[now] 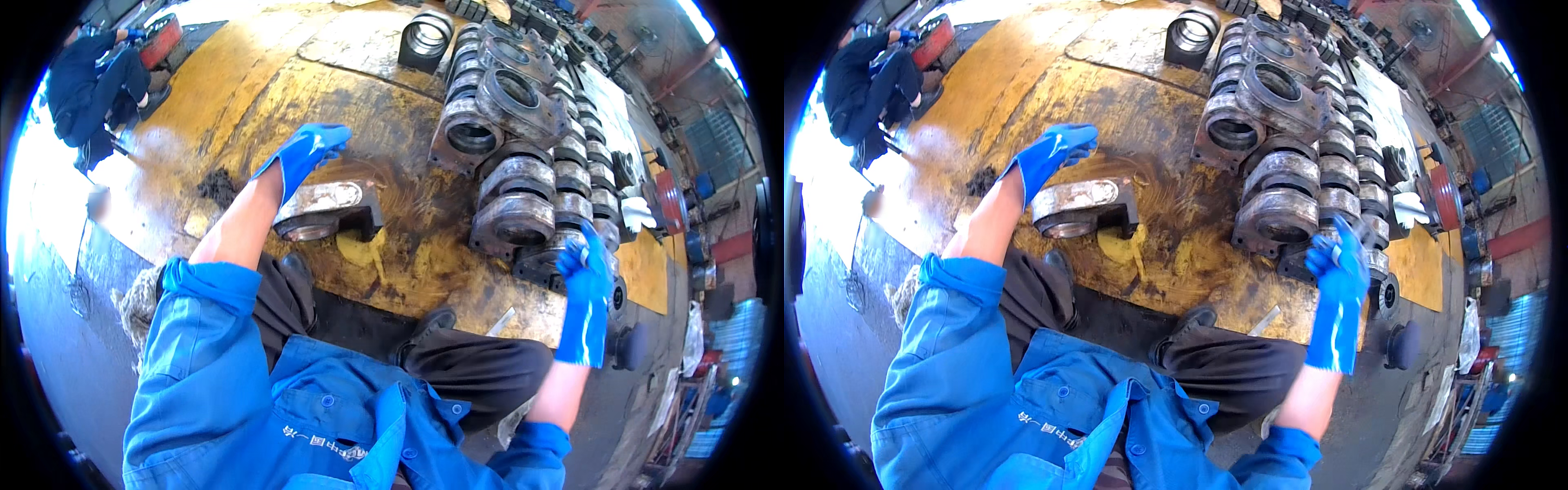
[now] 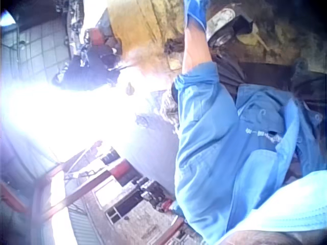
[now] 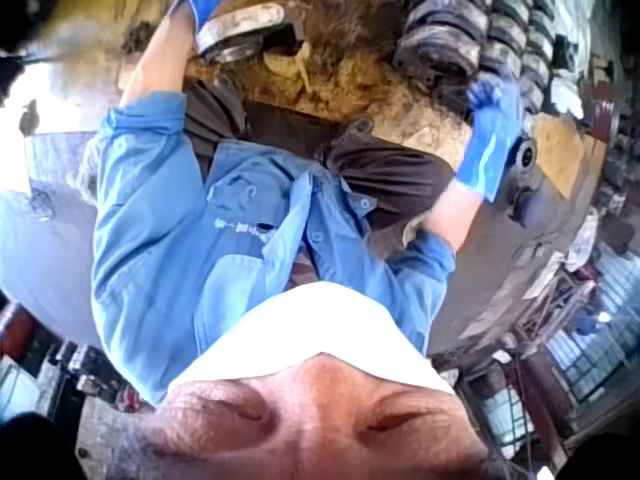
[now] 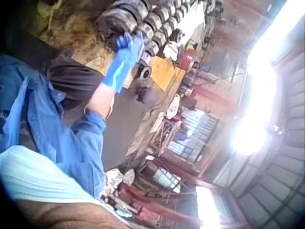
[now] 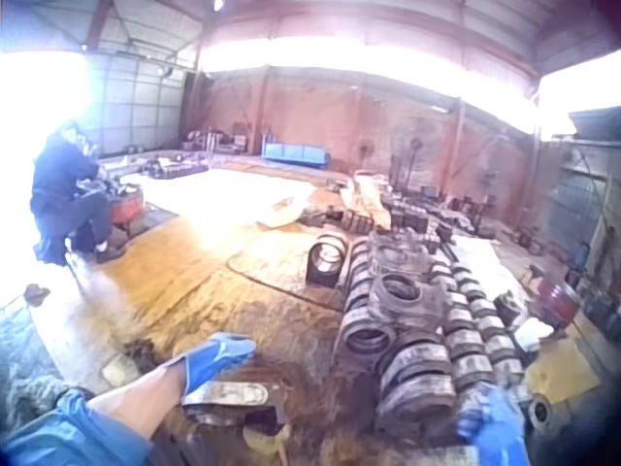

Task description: The person cleans a heavy mechanical component by using a scraping tool to remove debris from its surface and then wipes the interior and exterior with a large bundle of waste material.

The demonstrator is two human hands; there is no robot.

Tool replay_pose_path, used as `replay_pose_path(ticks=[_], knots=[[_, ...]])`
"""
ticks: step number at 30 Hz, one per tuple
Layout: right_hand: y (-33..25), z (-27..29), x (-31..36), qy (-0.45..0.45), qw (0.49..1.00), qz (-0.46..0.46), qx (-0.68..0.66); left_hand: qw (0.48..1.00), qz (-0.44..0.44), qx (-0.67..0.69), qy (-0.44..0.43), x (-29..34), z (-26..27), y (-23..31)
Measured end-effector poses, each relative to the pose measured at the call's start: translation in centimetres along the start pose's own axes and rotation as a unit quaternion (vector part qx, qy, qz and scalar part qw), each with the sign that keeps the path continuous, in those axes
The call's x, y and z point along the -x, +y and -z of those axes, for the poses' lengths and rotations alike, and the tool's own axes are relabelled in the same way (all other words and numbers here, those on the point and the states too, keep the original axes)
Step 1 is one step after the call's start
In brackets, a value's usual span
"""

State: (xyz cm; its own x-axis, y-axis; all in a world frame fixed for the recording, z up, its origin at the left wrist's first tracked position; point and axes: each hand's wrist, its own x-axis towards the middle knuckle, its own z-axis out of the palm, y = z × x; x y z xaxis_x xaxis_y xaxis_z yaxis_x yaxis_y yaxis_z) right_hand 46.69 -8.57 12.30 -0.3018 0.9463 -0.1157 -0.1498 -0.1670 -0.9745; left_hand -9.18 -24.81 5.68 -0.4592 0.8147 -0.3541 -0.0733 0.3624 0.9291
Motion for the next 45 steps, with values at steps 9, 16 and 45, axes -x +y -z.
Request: replay_pose_path(ticks=[9, 16, 45], knots=[[20.5, -19.1, 8.2, -0.035, 0.961, -0.252, 0.113, 0.995, -0.055, -0.075, 0.039, 2.0, -0.6, 1.6], [33.0, -16.5, 12.0, -0.078, 0.813, -0.555, 0.157, 0.986, -0.063, -0.14, 0.063, 3.1, -0.5, 2.1], [27.9, -21.4, 6.3, -0.054, 0.801, -0.596, -0.034, 0.982, -0.119, -0.137, 0.056, 4.8, -1.2, 3.6]])
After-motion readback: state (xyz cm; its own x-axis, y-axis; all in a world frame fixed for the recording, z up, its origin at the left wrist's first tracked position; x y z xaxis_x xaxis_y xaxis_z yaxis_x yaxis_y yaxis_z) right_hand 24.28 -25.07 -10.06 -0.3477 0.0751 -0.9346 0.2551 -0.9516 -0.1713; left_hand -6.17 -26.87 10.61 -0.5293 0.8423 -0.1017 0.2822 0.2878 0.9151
